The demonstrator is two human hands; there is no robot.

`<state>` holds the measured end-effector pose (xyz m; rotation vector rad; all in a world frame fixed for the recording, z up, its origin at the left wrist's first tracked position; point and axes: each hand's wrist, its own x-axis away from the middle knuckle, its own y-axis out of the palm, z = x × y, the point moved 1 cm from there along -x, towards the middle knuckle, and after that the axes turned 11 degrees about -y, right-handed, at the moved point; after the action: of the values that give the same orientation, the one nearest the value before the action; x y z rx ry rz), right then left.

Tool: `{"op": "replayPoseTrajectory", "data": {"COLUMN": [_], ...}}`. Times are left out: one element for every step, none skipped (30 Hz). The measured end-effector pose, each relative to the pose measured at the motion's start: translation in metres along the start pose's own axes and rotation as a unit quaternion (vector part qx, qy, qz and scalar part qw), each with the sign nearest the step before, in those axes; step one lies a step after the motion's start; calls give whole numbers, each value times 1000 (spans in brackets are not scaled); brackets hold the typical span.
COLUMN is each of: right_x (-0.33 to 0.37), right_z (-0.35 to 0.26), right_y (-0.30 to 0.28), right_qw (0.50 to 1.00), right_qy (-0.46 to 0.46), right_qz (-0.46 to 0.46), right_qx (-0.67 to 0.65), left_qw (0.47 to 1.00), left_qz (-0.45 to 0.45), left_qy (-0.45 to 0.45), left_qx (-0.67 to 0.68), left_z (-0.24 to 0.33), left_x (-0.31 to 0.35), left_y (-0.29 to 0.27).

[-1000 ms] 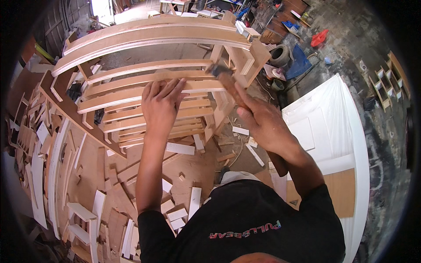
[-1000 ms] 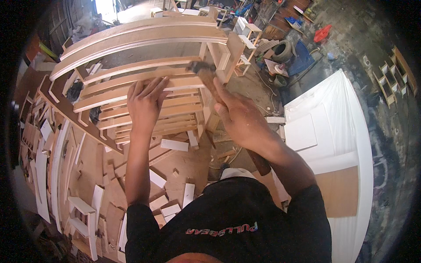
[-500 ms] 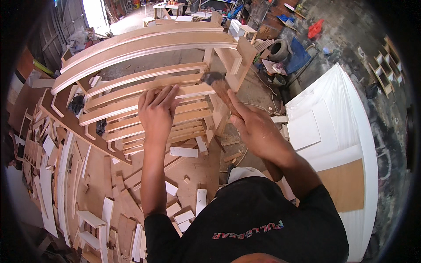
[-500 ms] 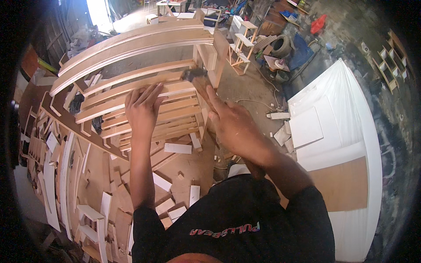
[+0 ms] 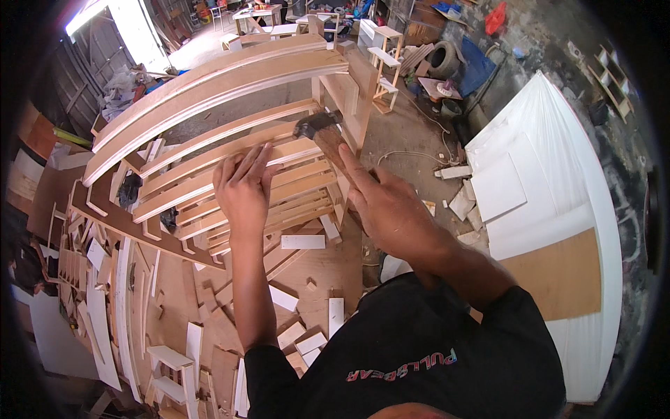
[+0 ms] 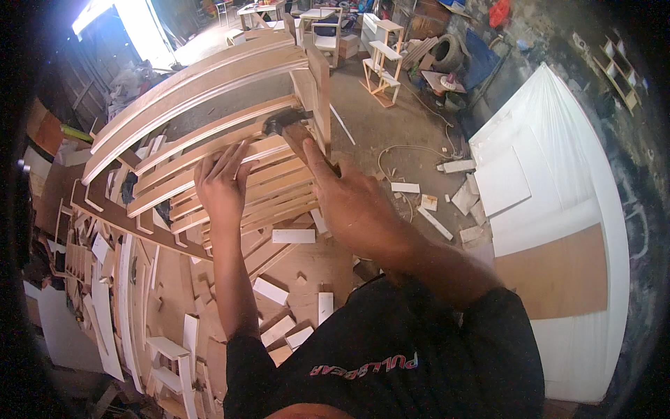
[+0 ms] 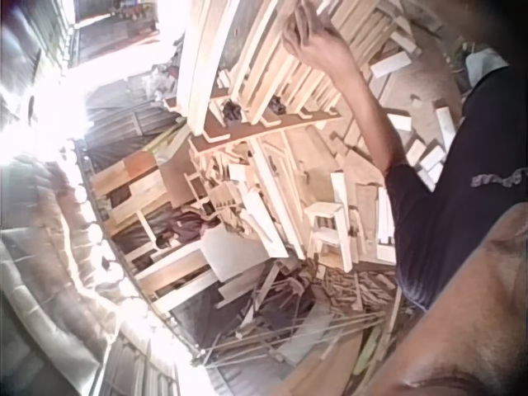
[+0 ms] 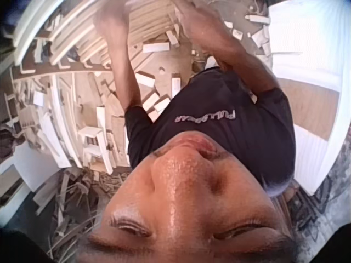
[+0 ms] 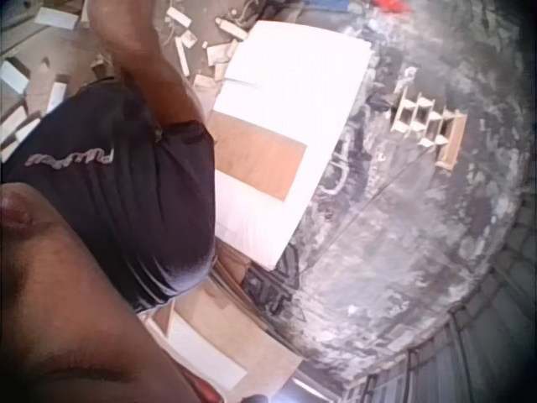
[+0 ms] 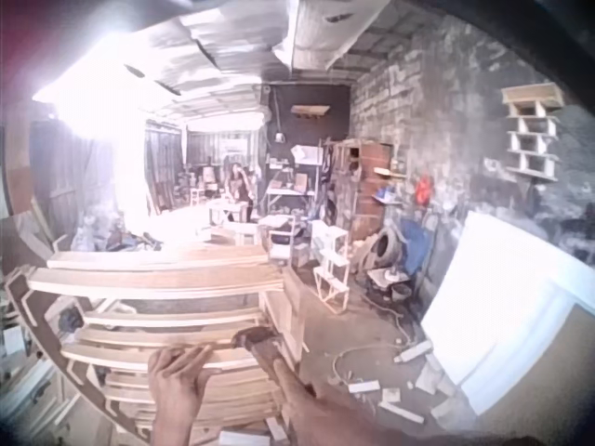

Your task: The person assembles a wooden rack using a hammer. The person positions wooden slats onto a frame and secures them by hammering nails into the joints.

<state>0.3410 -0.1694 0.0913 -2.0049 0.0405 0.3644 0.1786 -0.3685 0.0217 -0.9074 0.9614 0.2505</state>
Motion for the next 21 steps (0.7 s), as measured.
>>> {"op": "replayPoseTrajectory", "data": {"right_x": [-1,-1,-2,2,-1,-2,-5,-2,0,2,0,-2,-3,-2,-1,1,0,-2,0,3,5], "right_z": [4,9,11,11,2,-2,-1,3,5,5,8,8,5,2,1,7,15,19,18,13,10], "right_y": [7,16,20,16,1,-7,-2,7,12,10,5,1,-2,-2,-1,4,7,8,6,4,3], "right_qw": [1000,1000,999,999,998,998,998,998,998,999,1000,998,999,999,999,998,998,997,997,996,995], "right_qy": [10,19,28,36,40,45,43,44,46,29,7,-15,-2,14,30,30,23,15,-1,-15,-31], "right_qz": [-9,-20,-30,-30,-29,-29,-35,-43,-52,-29,-3,22,22,17,12,-2,-12,-23,-6,4,14], "right_qx": [6,13,20,-2,-23,-44,-26,-7,11,-10,-29,-48,-41,-36,-31,-47,-63,-78,-83,-89,-95], "left_qw": [1000,1000,1000,1000,1000,1000,1000,1000,1000,1000,1000,1000,1000,1000,1000,1000,1000,1000,1000,1000,1000], "left_qz": [-5,-5,-6,-6,-6,-6,-6,-10,-13,-17,-11,-6,0,-3,-6,-10,-8,-6,-4,-7,-11], "left_qy": [-3,-1,1,4,0,-4,-8,-10,-12,-13,-8,-2,3,3,2,2,4,6,8,5,2], "left_qx": [2,-1,-5,-8,-9,-11,-12,-10,-9,-8,-7,-6,-5,-5,-4,-3,-4,-6,-7,-8,-10], "left_z": [0,1,2,3,2,0,-1,1,4,6,5,2,0,1,3,5,5,4,4,4,3], "left_x": [-2,-2,-3,-4,-3,-1,-1,-1,-4,-4,-4,-4,-4,-3,-3,-2,-3,-3,-4,-2,-3], "left_y": [0,0,1,1,1,2,2,2,1,1,0,0,0,1,4,6,4,3,1,-1,-1]}}
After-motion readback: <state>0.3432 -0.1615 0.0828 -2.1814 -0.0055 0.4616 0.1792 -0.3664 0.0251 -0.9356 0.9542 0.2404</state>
